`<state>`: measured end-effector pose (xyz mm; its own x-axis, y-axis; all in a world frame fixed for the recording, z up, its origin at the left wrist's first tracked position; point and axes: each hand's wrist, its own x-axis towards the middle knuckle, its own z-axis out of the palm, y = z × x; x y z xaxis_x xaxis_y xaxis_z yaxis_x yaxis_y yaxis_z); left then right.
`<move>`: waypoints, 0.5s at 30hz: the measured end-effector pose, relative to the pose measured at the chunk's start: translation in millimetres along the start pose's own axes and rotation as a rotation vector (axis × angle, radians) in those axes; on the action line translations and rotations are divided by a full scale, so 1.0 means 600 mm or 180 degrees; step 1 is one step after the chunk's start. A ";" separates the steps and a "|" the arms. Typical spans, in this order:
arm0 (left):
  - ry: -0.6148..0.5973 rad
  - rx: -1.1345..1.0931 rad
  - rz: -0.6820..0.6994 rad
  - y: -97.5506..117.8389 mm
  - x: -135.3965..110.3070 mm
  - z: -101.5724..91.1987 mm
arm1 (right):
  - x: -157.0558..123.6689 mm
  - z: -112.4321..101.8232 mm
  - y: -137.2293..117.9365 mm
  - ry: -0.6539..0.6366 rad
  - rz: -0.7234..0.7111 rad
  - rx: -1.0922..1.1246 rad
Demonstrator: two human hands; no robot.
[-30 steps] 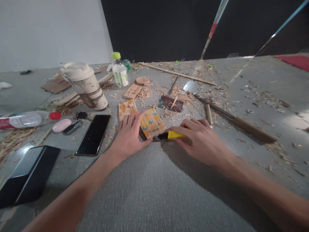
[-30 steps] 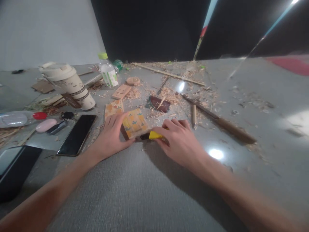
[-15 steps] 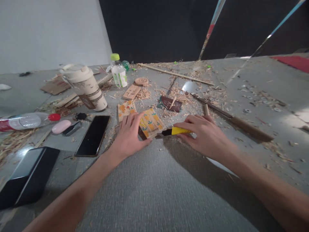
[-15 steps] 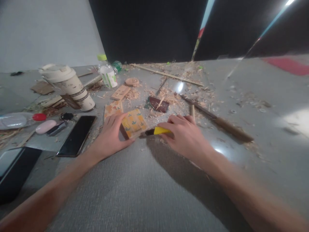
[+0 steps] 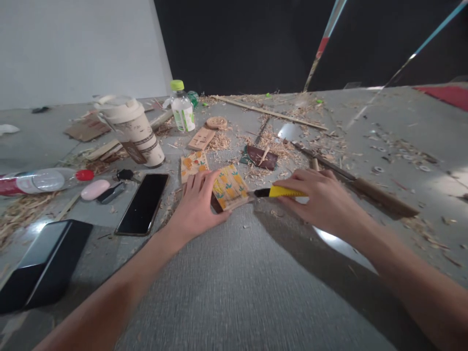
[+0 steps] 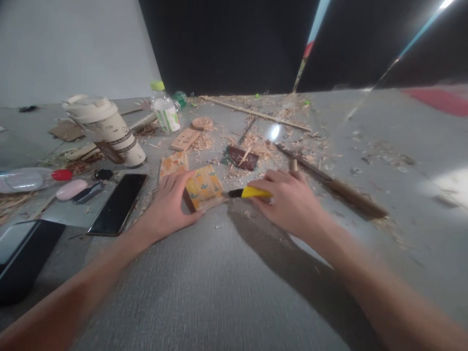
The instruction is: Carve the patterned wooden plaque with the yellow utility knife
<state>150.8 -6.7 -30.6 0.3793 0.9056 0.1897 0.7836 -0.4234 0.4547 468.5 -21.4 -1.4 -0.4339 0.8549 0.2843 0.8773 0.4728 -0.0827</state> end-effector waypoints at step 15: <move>0.0006 -0.0119 -0.0016 0.000 0.003 -0.001 | -0.002 0.017 -0.025 -0.0365 -0.0047 0.0329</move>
<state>151.0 -5.2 -30.1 0.3746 0.9078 0.1889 0.7665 -0.4178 0.4878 453.7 -27.4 -10.2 -0.4724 0.8637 0.1757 0.8474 0.4999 -0.1789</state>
